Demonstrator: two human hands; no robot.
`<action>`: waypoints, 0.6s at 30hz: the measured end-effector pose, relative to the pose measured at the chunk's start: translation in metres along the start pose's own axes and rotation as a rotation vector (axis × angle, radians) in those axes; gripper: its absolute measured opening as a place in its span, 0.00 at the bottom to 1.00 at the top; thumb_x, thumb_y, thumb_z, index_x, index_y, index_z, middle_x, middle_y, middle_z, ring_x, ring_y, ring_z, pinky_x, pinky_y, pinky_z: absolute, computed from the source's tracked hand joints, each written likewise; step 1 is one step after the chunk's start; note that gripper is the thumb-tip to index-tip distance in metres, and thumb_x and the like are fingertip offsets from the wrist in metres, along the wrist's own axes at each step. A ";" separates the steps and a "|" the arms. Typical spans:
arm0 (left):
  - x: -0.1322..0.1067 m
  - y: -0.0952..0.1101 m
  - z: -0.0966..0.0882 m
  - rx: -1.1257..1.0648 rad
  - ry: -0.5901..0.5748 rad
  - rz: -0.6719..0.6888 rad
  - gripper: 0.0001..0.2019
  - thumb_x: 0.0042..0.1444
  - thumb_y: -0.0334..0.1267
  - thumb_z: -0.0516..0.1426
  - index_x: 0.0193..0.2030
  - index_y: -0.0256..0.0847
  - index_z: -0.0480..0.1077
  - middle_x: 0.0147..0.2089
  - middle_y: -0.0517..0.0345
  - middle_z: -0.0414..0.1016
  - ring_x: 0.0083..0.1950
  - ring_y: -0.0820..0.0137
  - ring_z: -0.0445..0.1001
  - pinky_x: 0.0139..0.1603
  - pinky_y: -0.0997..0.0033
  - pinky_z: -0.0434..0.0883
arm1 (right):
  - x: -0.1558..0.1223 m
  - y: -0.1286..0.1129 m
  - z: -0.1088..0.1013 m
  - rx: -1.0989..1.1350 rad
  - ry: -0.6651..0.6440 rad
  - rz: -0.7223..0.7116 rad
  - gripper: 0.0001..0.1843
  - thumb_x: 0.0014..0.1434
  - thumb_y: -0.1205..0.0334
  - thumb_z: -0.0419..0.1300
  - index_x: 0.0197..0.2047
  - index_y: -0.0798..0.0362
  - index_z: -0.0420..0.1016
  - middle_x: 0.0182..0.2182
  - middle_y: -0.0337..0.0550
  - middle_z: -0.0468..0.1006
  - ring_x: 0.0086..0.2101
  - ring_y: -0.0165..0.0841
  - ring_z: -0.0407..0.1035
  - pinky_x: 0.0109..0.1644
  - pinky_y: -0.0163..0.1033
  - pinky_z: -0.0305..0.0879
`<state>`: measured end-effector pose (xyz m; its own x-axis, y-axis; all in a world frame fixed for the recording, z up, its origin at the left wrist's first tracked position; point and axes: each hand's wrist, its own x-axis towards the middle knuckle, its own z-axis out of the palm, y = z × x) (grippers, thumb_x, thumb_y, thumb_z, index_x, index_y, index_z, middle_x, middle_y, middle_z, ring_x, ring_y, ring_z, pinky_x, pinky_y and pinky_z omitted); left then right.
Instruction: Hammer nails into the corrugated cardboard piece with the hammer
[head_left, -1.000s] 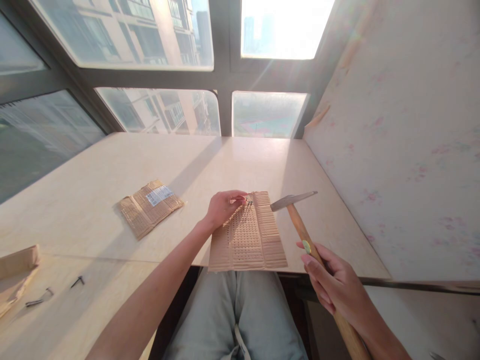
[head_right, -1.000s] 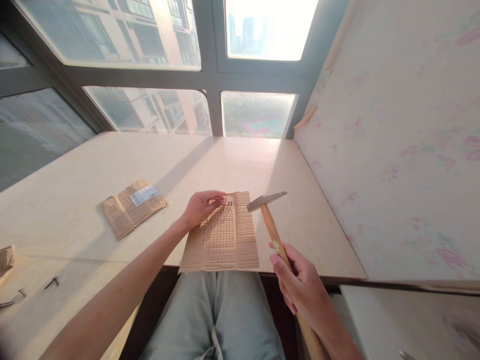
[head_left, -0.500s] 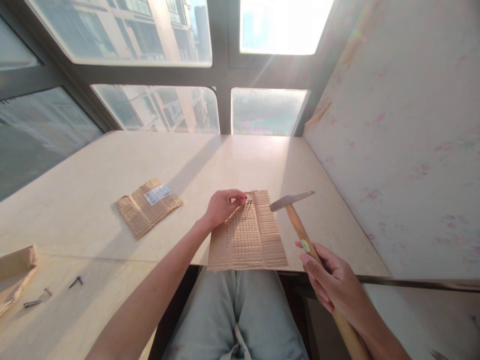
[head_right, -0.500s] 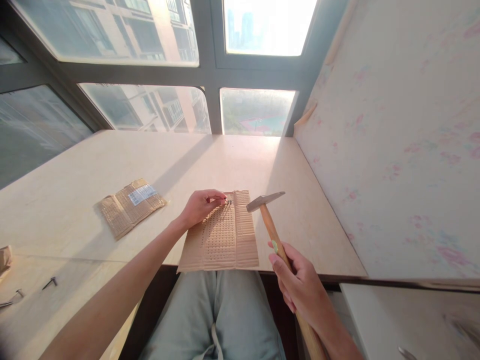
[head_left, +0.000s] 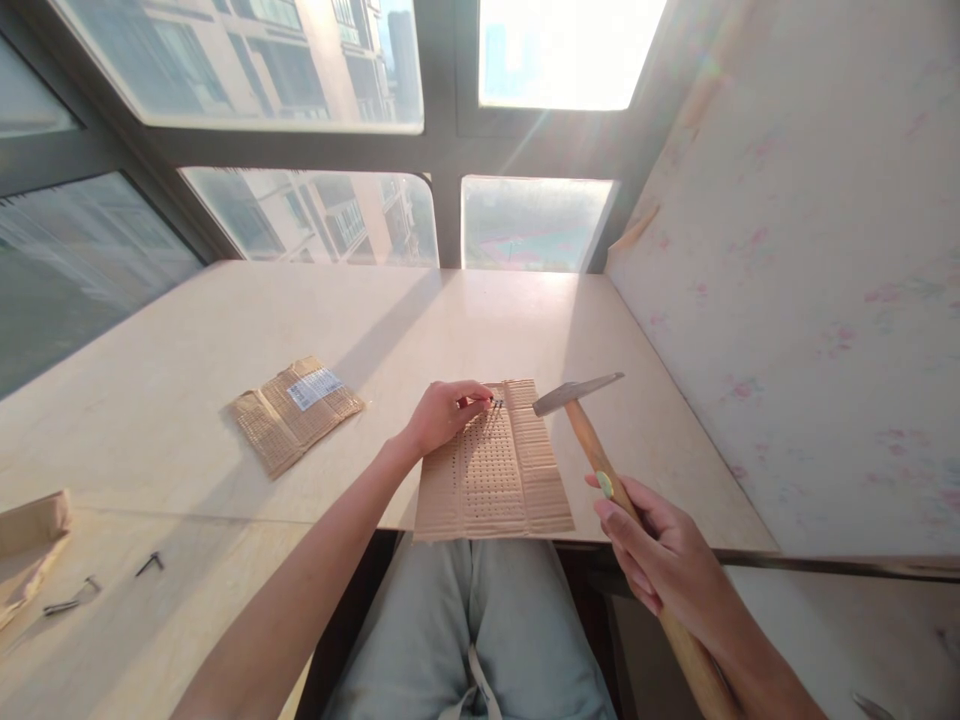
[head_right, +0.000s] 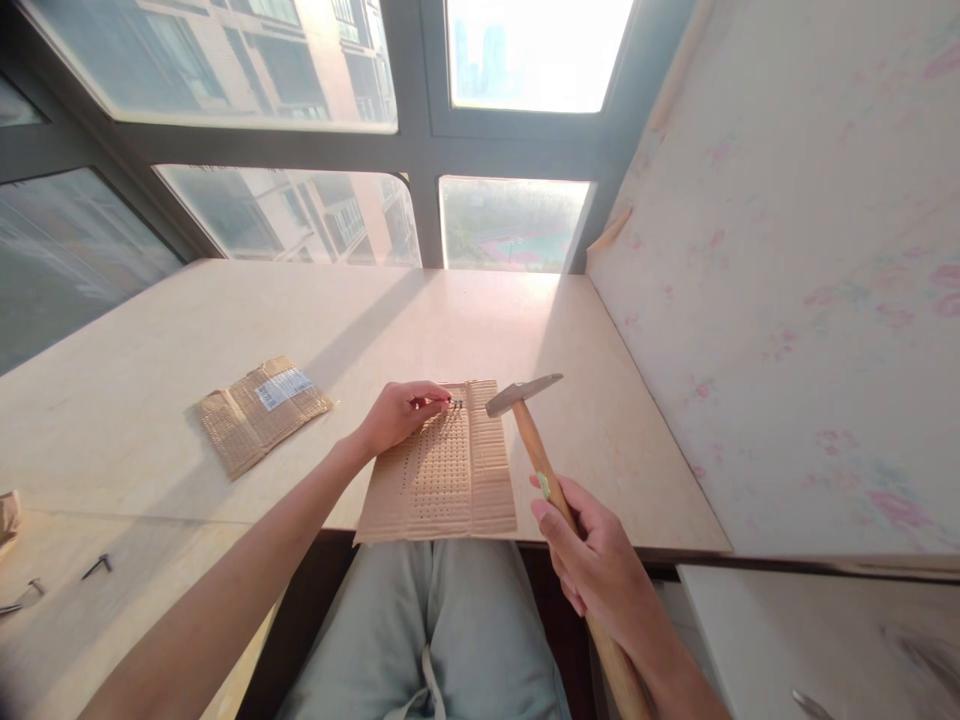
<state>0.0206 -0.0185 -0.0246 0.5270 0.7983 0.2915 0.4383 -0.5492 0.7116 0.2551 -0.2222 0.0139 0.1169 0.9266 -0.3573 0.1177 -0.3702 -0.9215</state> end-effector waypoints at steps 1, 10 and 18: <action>0.000 -0.001 0.000 -0.001 0.007 0.004 0.10 0.59 0.44 0.58 0.39 0.44 0.78 0.37 0.58 0.82 0.31 0.73 0.74 0.37 0.72 0.70 | 0.000 -0.001 0.001 -0.002 -0.004 -0.003 0.32 0.59 0.40 0.57 0.55 0.57 0.68 0.12 0.22 0.52 0.10 0.21 0.45 0.09 0.25 0.51; 0.000 -0.001 0.001 -0.019 0.031 0.029 0.08 0.59 0.42 0.59 0.39 0.44 0.78 0.37 0.59 0.82 0.32 0.73 0.75 0.38 0.73 0.71 | 0.003 -0.010 0.007 -0.029 -0.044 -0.024 0.34 0.60 0.40 0.55 0.59 0.58 0.63 0.11 0.22 0.53 0.10 0.22 0.47 0.10 0.26 0.50; -0.001 -0.001 0.003 -0.053 0.043 0.001 0.11 0.59 0.46 0.58 0.39 0.44 0.78 0.38 0.57 0.82 0.32 0.71 0.75 0.38 0.70 0.72 | 0.013 -0.024 0.018 -0.032 -0.080 -0.069 0.30 0.62 0.44 0.56 0.58 0.58 0.64 0.12 0.22 0.55 0.09 0.21 0.48 0.10 0.25 0.50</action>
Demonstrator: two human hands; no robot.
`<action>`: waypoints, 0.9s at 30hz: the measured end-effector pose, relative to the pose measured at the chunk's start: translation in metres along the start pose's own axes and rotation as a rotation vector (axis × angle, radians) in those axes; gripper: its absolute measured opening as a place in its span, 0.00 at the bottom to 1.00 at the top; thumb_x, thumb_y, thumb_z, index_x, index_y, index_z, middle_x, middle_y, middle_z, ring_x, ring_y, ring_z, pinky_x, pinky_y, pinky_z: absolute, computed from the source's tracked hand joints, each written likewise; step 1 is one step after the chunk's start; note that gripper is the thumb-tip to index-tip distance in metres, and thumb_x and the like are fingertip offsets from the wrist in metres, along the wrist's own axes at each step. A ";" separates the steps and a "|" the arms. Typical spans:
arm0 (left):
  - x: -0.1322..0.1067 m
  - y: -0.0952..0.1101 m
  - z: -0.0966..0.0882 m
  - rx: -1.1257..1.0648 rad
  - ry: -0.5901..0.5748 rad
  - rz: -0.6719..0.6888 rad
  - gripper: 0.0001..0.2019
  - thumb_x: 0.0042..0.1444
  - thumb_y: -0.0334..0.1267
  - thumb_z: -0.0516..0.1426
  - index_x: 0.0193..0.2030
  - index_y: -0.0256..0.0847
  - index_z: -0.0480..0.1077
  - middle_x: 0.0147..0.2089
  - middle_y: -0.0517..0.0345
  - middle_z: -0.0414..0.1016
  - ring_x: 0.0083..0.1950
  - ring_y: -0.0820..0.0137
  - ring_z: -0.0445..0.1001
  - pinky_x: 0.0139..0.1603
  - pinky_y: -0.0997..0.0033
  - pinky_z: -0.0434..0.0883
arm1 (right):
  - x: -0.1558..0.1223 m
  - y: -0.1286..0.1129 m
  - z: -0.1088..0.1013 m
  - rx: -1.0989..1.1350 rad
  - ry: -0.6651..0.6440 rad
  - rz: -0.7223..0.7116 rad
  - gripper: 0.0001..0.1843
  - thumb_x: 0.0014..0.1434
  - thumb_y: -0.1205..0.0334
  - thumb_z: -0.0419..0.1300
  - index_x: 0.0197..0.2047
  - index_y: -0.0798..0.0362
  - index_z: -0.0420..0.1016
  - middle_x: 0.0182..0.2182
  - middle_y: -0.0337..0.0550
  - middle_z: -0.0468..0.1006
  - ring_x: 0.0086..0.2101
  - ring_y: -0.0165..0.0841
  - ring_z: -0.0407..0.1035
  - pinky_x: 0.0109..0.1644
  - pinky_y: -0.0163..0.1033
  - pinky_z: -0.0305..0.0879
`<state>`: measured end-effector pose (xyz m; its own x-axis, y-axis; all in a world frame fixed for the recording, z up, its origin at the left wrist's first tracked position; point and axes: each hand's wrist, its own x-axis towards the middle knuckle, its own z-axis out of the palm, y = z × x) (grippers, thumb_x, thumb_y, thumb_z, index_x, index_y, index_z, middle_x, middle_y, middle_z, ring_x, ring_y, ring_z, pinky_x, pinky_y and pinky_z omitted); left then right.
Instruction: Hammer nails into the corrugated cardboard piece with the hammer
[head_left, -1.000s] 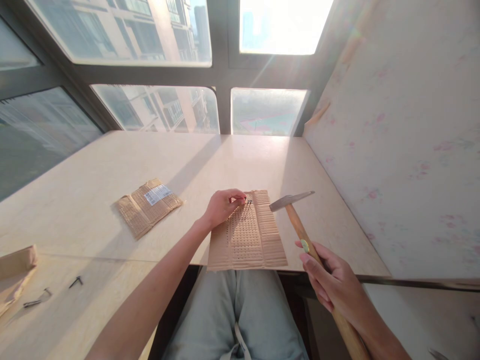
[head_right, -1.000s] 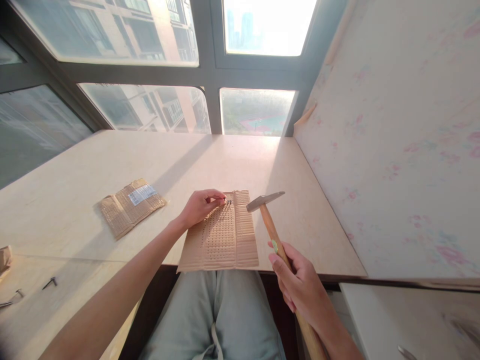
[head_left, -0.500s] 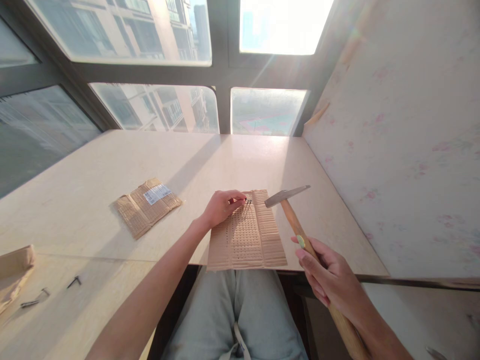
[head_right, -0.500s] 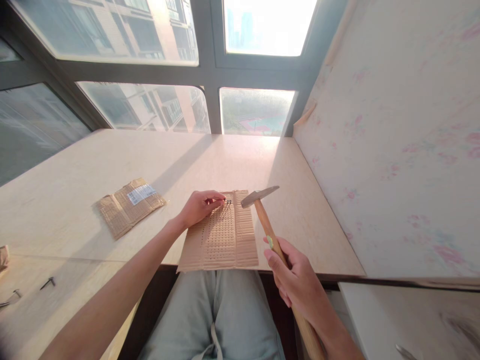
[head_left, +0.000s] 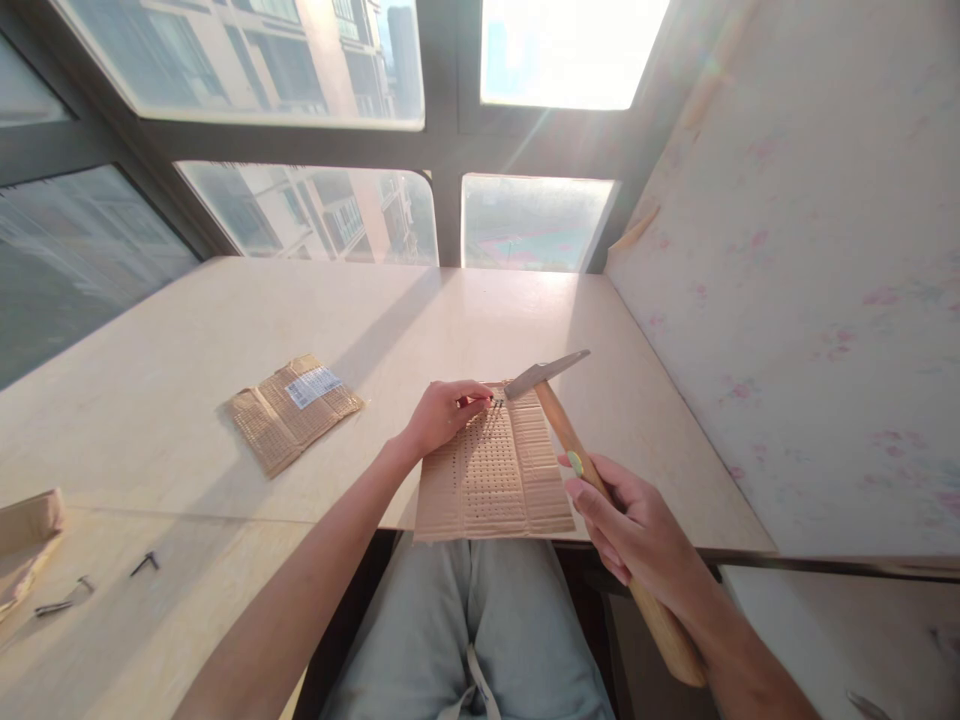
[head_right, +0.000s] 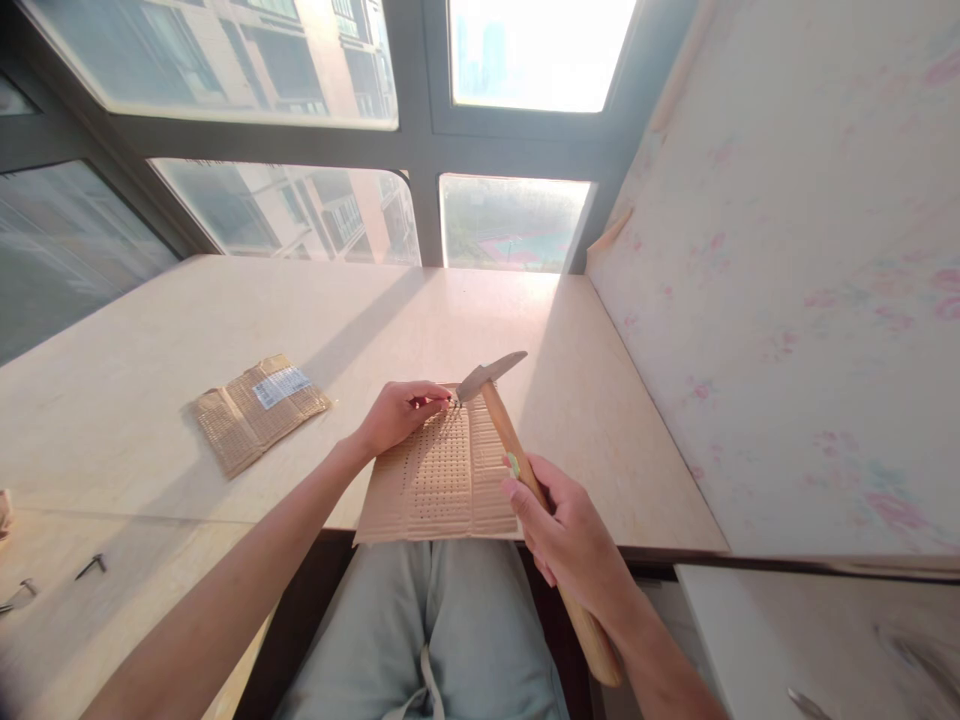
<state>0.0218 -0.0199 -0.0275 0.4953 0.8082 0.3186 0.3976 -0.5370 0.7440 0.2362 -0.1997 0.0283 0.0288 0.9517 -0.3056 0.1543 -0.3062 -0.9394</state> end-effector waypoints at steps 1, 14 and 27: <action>0.000 0.000 0.000 -0.007 0.001 -0.002 0.11 0.59 0.46 0.58 0.39 0.44 0.78 0.39 0.57 0.82 0.32 0.72 0.76 0.38 0.70 0.72 | 0.001 -0.001 0.001 0.002 -0.013 -0.008 0.29 0.62 0.44 0.56 0.58 0.57 0.64 0.12 0.22 0.55 0.10 0.21 0.48 0.10 0.25 0.50; -0.001 0.008 -0.002 0.005 0.004 -0.083 0.17 0.55 0.40 0.61 0.52 0.44 0.71 0.37 0.58 0.83 0.30 0.71 0.75 0.37 0.70 0.72 | 0.009 -0.005 0.002 -0.085 -0.016 -0.069 0.24 0.65 0.47 0.54 0.56 0.56 0.66 0.12 0.23 0.56 0.10 0.22 0.51 0.10 0.26 0.50; -0.001 0.008 -0.001 0.069 -0.005 -0.083 0.16 0.54 0.39 0.61 0.50 0.44 0.69 0.37 0.59 0.83 0.32 0.70 0.77 0.38 0.69 0.73 | 0.026 -0.008 0.006 -0.301 -0.042 -0.071 0.13 0.66 0.51 0.51 0.40 0.52 0.67 0.14 0.26 0.58 0.10 0.24 0.54 0.11 0.27 0.50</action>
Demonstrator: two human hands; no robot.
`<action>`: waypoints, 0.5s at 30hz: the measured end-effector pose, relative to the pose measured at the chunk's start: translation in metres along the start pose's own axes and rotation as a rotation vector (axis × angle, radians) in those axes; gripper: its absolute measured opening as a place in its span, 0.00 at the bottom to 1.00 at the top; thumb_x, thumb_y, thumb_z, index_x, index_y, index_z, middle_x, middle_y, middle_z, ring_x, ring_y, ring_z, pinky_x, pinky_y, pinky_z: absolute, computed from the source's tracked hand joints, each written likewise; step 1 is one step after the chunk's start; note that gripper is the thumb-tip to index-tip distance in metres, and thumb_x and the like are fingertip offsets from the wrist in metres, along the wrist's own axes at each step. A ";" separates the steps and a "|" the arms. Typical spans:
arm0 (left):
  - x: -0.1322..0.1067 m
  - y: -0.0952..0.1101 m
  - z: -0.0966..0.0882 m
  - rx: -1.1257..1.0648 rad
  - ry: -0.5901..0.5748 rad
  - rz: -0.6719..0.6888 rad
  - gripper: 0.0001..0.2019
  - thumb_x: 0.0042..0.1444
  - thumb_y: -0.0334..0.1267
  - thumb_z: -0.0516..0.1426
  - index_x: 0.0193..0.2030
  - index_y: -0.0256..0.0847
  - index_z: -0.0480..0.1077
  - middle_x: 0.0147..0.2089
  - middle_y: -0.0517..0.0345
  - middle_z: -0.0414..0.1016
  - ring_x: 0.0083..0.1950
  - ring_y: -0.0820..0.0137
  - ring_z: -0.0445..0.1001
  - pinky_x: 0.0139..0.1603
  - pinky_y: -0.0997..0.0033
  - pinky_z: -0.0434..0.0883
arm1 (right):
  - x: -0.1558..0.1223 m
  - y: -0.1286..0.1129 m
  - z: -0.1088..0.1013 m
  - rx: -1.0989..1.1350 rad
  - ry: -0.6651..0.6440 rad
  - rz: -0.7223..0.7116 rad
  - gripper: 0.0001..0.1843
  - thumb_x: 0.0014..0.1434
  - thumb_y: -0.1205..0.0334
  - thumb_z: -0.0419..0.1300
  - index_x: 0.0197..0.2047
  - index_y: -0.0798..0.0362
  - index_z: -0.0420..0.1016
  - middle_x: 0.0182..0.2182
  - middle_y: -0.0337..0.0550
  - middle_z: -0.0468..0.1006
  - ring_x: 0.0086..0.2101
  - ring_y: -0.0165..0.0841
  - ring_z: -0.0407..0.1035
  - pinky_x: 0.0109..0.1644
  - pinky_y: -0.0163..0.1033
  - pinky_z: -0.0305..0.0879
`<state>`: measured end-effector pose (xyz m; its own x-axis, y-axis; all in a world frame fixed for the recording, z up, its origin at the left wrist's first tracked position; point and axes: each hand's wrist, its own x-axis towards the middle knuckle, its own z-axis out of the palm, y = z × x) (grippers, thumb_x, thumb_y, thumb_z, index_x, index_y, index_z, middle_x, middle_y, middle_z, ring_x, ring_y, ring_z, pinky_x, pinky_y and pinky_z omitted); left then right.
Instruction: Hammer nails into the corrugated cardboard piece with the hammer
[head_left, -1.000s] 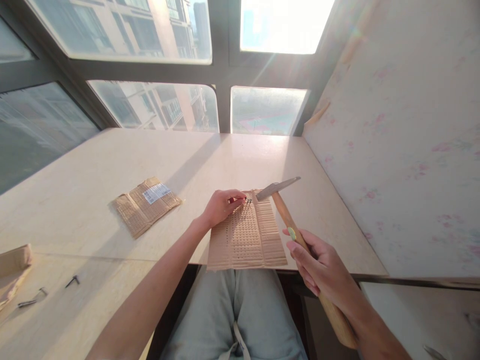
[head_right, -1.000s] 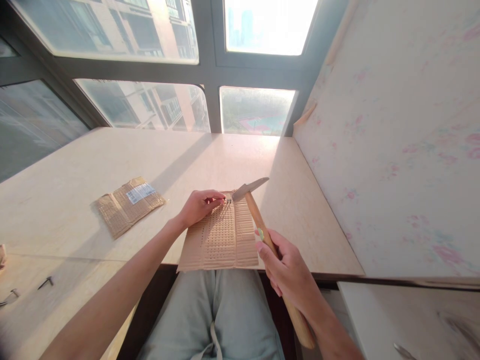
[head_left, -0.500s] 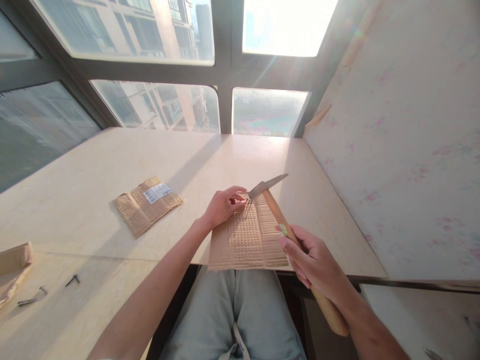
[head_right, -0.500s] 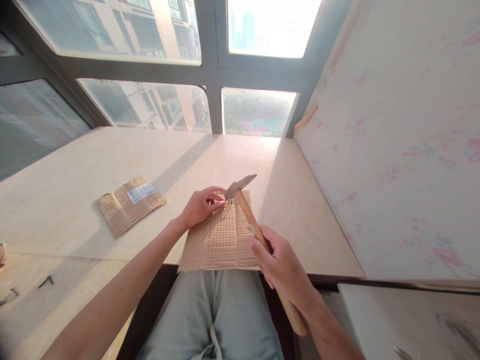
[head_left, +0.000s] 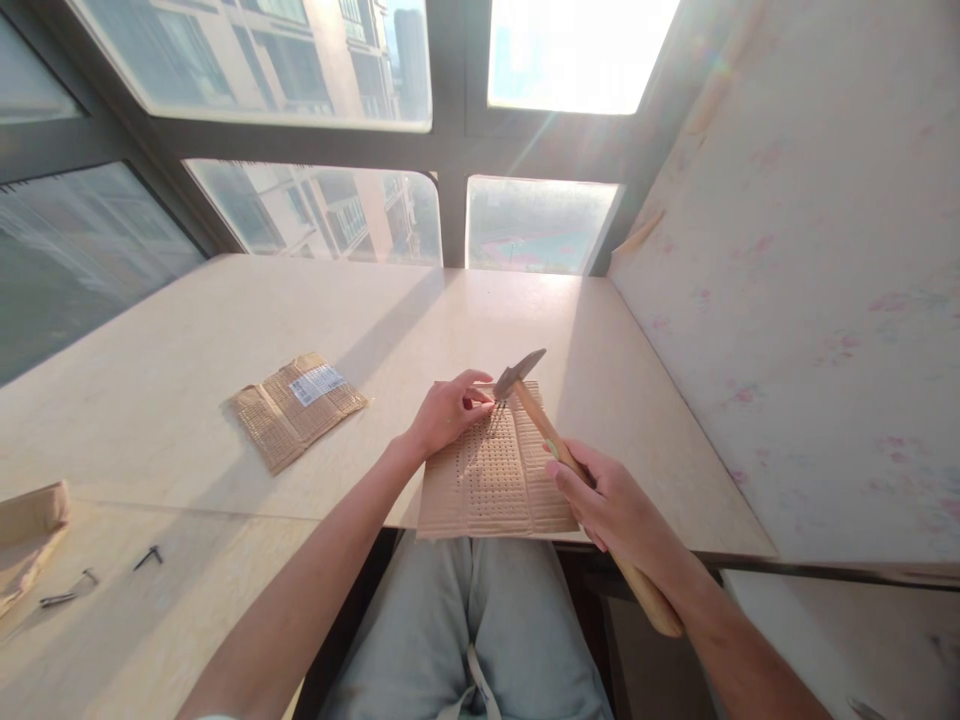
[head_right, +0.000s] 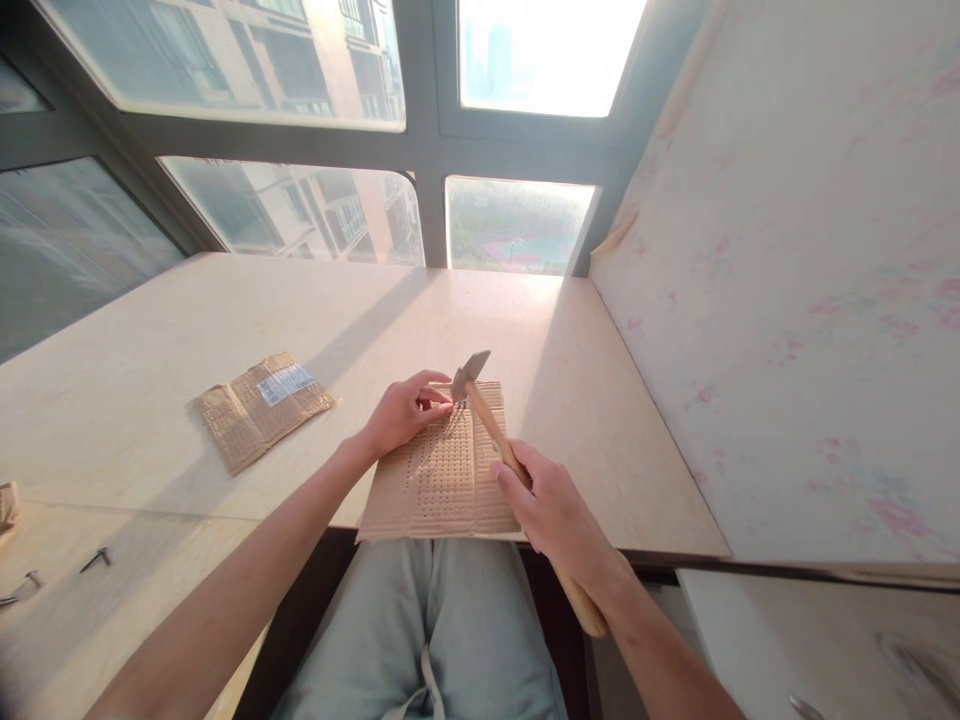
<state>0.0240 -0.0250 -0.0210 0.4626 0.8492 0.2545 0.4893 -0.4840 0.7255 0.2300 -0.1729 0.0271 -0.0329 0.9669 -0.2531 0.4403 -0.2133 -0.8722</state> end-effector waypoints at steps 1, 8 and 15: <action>0.000 0.000 0.000 0.000 0.001 0.001 0.16 0.54 0.39 0.61 0.50 0.44 0.69 0.37 0.59 0.83 0.32 0.70 0.77 0.38 0.69 0.73 | 0.000 0.000 0.000 0.020 0.009 -0.005 0.14 0.66 0.50 0.51 0.41 0.52 0.67 0.14 0.26 0.57 0.10 0.24 0.54 0.11 0.28 0.50; 0.000 0.002 -0.001 -0.020 -0.005 0.005 0.13 0.54 0.38 0.60 0.48 0.44 0.71 0.36 0.59 0.83 0.31 0.70 0.77 0.38 0.68 0.73 | 0.002 -0.006 -0.007 -0.097 0.005 -0.031 0.13 0.65 0.51 0.51 0.36 0.51 0.69 0.13 0.27 0.58 0.11 0.25 0.54 0.14 0.31 0.51; -0.001 0.002 -0.001 -0.032 0.004 -0.008 0.15 0.53 0.37 0.61 0.49 0.44 0.70 0.36 0.59 0.83 0.32 0.70 0.78 0.39 0.68 0.73 | 0.005 -0.009 -0.007 -0.205 0.084 -0.148 0.12 0.64 0.54 0.51 0.34 0.51 0.70 0.19 0.33 0.66 0.21 0.30 0.62 0.24 0.34 0.57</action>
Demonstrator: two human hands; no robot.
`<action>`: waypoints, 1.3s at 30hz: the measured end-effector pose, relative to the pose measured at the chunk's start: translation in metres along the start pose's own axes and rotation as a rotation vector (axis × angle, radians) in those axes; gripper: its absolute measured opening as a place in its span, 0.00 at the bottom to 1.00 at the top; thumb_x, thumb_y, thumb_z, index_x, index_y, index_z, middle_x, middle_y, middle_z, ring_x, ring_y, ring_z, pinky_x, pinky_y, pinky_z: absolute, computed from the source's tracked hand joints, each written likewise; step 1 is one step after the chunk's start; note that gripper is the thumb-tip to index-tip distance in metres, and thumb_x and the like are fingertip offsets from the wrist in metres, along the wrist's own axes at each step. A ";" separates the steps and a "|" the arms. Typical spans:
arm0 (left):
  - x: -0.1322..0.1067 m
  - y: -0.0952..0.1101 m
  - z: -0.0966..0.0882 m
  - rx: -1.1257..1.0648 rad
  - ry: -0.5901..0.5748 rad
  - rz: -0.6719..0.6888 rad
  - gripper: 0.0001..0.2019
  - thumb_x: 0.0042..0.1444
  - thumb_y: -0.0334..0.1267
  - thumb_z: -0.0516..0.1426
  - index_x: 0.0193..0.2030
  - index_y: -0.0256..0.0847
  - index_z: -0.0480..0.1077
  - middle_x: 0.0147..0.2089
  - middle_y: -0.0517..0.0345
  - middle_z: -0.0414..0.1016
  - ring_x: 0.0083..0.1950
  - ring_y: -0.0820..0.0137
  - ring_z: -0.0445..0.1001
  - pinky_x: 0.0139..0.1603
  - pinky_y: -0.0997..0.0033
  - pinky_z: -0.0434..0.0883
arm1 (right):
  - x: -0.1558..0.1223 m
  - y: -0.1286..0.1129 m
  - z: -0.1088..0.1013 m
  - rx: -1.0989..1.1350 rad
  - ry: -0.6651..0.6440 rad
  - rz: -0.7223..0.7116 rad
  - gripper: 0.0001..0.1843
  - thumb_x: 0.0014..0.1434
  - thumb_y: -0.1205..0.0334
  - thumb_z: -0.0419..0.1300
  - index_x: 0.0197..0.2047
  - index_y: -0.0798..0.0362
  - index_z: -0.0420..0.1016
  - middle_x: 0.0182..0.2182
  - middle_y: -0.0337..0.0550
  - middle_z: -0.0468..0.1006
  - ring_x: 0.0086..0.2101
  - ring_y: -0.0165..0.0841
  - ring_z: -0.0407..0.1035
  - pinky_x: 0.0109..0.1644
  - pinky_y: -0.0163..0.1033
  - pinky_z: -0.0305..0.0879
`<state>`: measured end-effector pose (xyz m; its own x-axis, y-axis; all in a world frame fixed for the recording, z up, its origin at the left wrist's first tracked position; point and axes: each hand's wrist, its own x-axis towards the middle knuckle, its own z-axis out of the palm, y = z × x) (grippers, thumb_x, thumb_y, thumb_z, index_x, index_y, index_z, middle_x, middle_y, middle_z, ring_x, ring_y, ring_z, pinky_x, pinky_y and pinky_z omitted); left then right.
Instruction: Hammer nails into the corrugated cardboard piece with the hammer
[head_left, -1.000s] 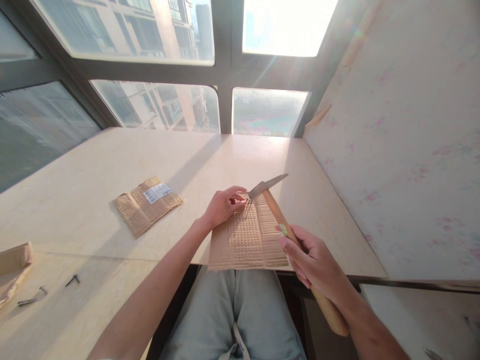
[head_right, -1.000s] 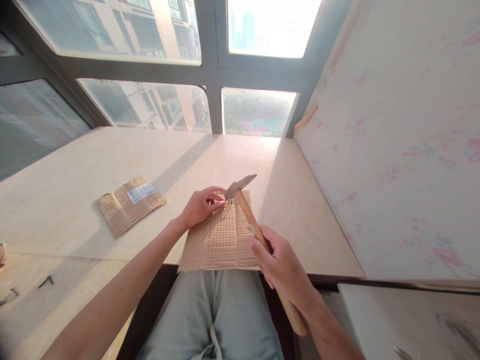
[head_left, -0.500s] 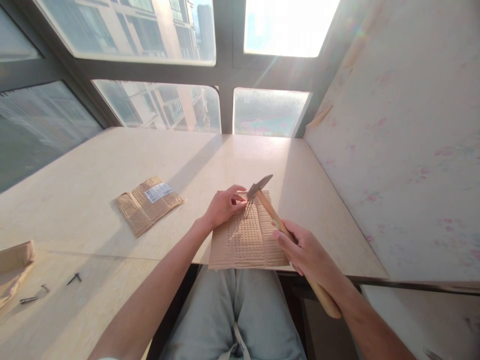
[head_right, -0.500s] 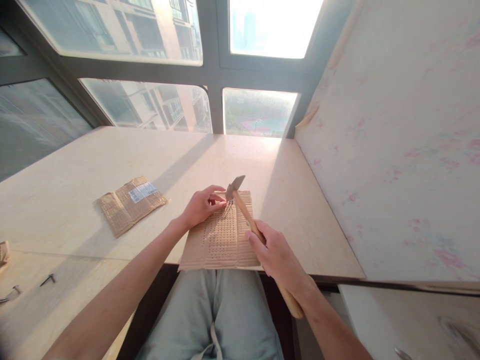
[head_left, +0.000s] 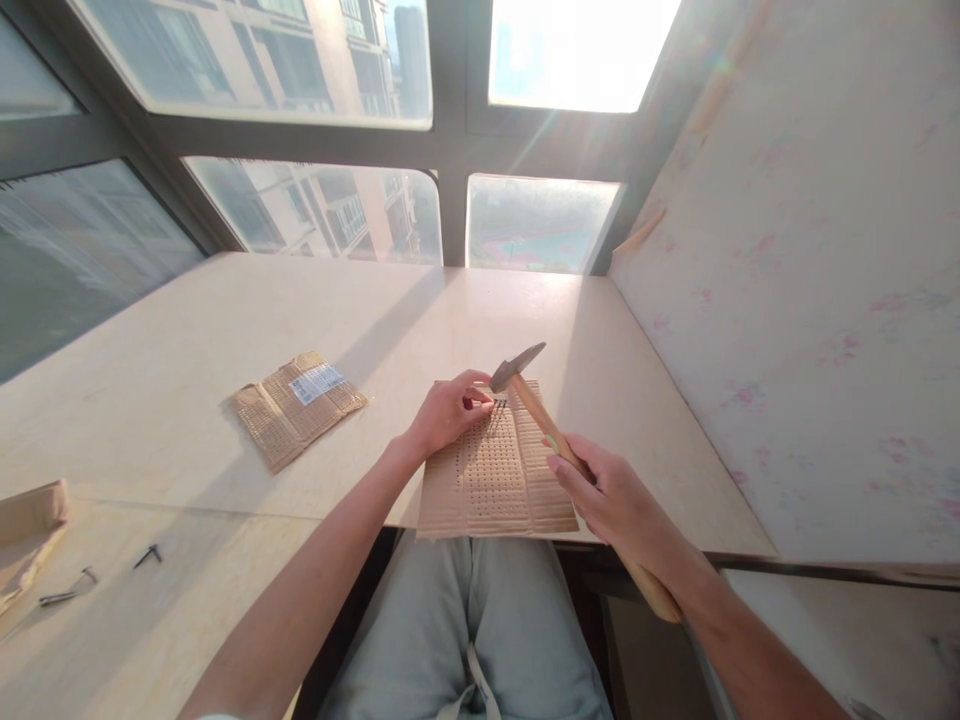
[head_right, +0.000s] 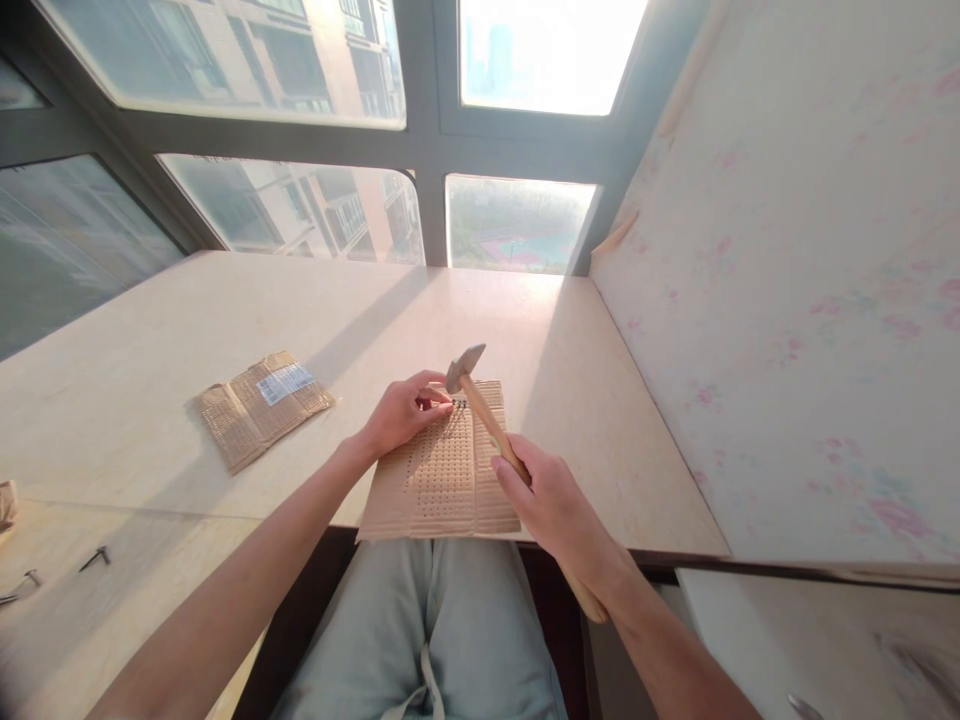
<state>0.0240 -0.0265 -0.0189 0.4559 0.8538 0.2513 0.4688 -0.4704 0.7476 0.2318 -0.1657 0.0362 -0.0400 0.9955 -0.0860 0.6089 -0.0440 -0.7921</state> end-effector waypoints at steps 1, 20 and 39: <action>0.000 0.000 0.000 0.002 -0.003 -0.001 0.16 0.53 0.37 0.61 0.49 0.44 0.70 0.36 0.59 0.83 0.32 0.70 0.78 0.39 0.68 0.73 | 0.001 0.000 0.000 -0.039 -0.002 -0.013 0.12 0.64 0.55 0.51 0.34 0.52 0.70 0.21 0.35 0.68 0.23 0.31 0.64 0.26 0.34 0.58; -0.012 0.007 -0.014 0.125 0.047 0.027 0.20 0.57 0.36 0.58 0.56 0.44 0.64 0.45 0.56 0.80 0.44 0.66 0.77 0.50 0.61 0.72 | -0.001 0.001 0.000 0.005 -0.002 -0.027 0.12 0.65 0.54 0.51 0.37 0.52 0.71 0.21 0.34 0.67 0.20 0.28 0.60 0.22 0.32 0.55; -0.070 0.012 0.005 -0.186 0.352 -0.504 0.25 0.51 0.46 0.63 0.54 0.38 0.69 0.47 0.46 0.80 0.49 0.57 0.79 0.47 0.61 0.75 | -0.009 -0.008 -0.002 0.064 -0.006 0.017 0.11 0.64 0.54 0.52 0.34 0.50 0.69 0.13 0.29 0.59 0.14 0.27 0.55 0.17 0.31 0.50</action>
<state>0.0016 -0.0929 -0.0304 -0.0767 0.9970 0.0043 0.4074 0.0274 0.9128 0.2291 -0.1736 0.0446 -0.0345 0.9941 -0.1031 0.5572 -0.0666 -0.8277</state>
